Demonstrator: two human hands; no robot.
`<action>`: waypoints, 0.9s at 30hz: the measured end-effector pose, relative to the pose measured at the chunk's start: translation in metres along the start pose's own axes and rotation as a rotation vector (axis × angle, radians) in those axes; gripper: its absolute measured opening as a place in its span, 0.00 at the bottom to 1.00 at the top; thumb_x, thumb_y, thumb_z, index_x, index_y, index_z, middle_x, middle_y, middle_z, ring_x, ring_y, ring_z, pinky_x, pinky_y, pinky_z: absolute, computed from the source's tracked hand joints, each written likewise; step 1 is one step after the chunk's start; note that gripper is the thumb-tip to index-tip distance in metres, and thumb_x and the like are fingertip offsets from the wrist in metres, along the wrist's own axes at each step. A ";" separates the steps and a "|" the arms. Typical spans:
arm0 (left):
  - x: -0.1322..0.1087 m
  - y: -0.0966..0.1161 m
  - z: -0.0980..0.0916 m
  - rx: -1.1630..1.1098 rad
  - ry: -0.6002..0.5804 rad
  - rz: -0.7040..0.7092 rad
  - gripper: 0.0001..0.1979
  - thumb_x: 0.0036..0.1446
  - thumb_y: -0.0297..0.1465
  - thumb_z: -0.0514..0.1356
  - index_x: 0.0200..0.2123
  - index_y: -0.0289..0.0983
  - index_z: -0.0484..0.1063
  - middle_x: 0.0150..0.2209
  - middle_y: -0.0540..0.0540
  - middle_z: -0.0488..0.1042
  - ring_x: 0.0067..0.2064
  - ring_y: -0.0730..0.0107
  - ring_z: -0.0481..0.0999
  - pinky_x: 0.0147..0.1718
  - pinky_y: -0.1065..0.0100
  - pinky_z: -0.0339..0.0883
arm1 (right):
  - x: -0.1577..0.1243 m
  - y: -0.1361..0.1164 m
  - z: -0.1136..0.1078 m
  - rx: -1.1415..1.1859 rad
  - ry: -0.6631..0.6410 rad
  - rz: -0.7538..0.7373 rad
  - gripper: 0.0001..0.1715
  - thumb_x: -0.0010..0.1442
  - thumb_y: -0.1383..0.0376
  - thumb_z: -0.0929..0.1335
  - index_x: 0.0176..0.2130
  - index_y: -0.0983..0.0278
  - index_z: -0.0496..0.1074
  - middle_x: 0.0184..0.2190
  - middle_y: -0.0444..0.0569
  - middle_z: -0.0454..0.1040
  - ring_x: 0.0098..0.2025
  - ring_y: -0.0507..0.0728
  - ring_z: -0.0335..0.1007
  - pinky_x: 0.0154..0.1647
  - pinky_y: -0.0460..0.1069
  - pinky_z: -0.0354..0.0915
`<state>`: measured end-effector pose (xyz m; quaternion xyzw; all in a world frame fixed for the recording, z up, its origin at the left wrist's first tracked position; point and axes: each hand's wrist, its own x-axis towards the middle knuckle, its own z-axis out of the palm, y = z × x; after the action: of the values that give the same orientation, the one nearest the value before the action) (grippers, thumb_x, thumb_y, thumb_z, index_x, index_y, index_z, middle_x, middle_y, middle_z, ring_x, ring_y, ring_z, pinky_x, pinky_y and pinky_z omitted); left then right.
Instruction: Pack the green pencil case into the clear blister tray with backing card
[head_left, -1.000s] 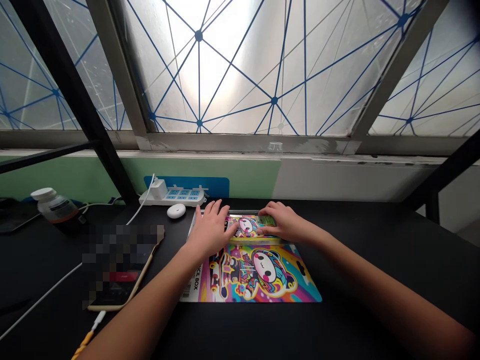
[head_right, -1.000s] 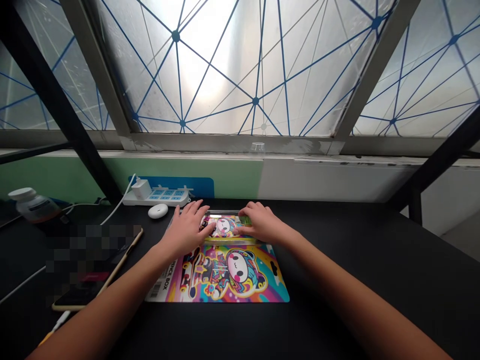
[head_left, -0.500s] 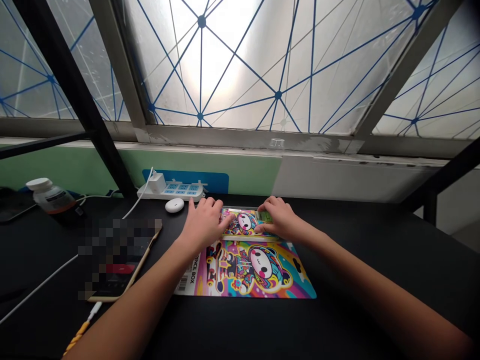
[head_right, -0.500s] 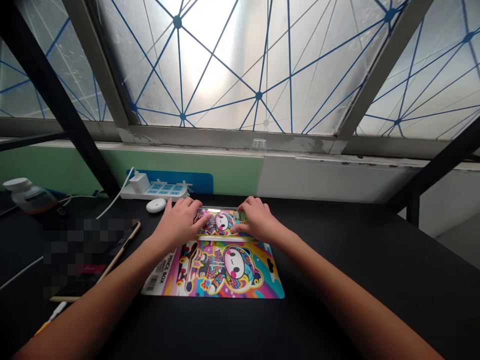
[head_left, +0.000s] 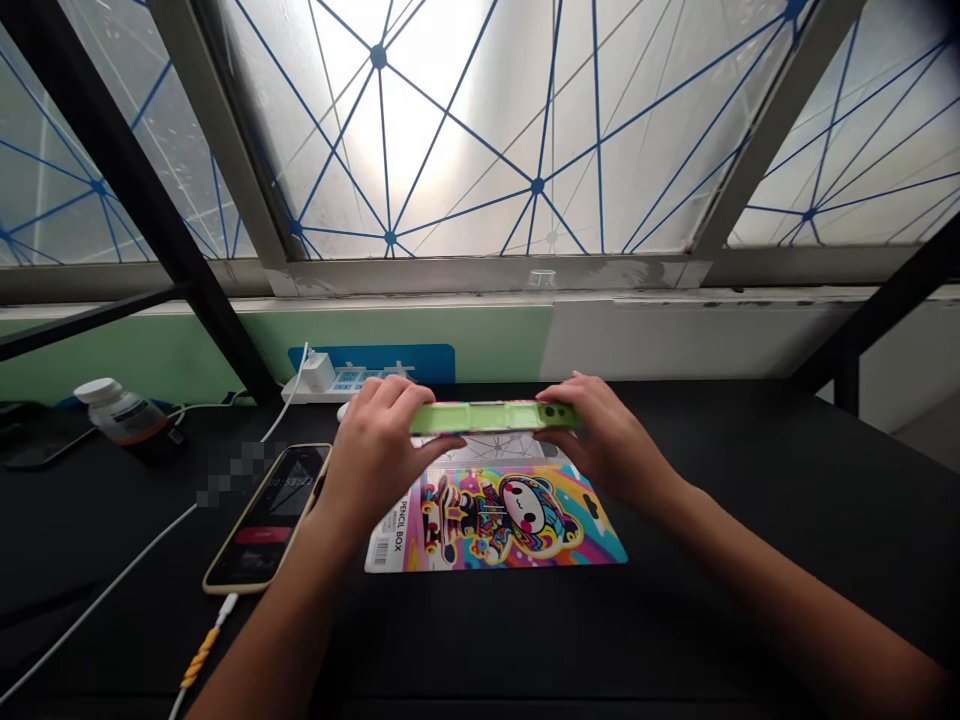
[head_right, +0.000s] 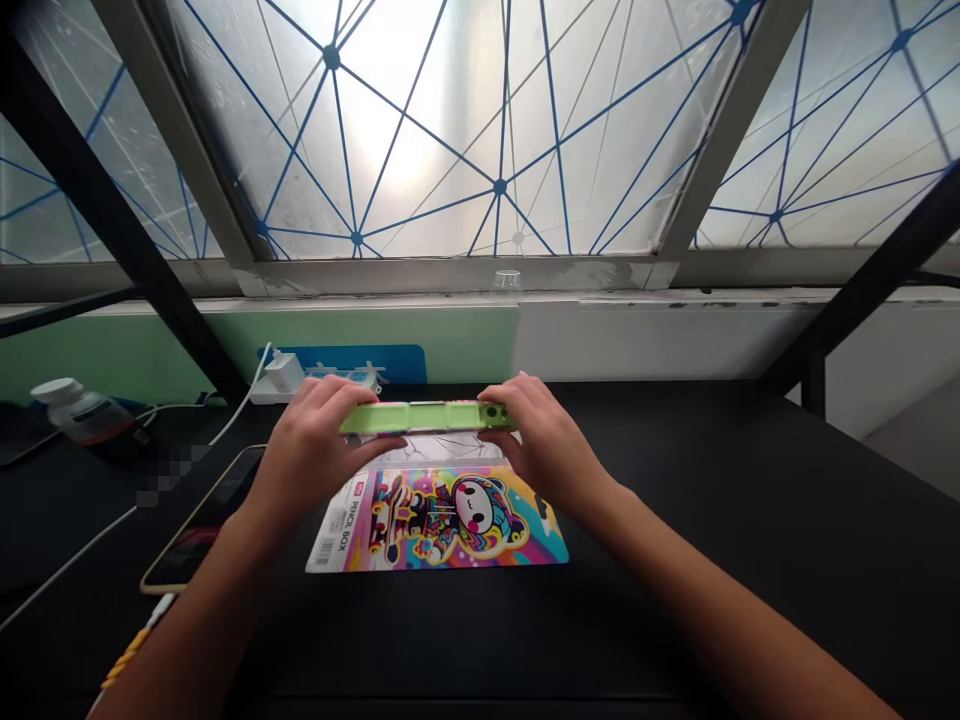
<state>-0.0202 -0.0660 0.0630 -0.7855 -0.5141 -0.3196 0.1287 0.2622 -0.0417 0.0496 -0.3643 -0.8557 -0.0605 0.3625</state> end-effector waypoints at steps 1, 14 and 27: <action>-0.012 0.008 -0.005 -0.018 0.049 0.000 0.16 0.58 0.43 0.66 0.45 0.41 0.72 0.46 0.43 0.74 0.50 0.53 0.70 0.50 0.54 0.67 | -0.010 -0.008 -0.007 -0.014 0.029 -0.013 0.17 0.65 0.65 0.67 0.53 0.56 0.68 0.42 0.50 0.73 0.47 0.62 0.70 0.60 0.66 0.63; -0.124 0.017 0.019 -0.344 -0.253 -0.351 0.35 0.52 0.39 0.69 0.62 0.47 0.61 0.63 0.42 0.66 0.63 0.48 0.66 0.58 0.49 0.65 | -0.114 -0.032 -0.001 -0.005 -0.301 0.119 0.33 0.61 0.56 0.71 0.62 0.57 0.63 0.61 0.58 0.66 0.59 0.66 0.67 0.55 0.59 0.72; -0.124 0.024 0.020 -0.307 -0.286 -0.473 0.53 0.50 0.37 0.69 0.71 0.51 0.39 0.59 0.41 0.68 0.59 0.46 0.67 0.58 0.45 0.60 | -0.058 -0.015 -0.025 0.343 -0.479 0.560 0.21 0.64 0.48 0.66 0.47 0.57 0.78 0.44 0.51 0.80 0.46 0.65 0.77 0.45 0.56 0.74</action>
<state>-0.0248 -0.1554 -0.0282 -0.6916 -0.6410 -0.3007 -0.1429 0.2938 -0.0958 0.0317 -0.5212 -0.7814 0.2706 0.2111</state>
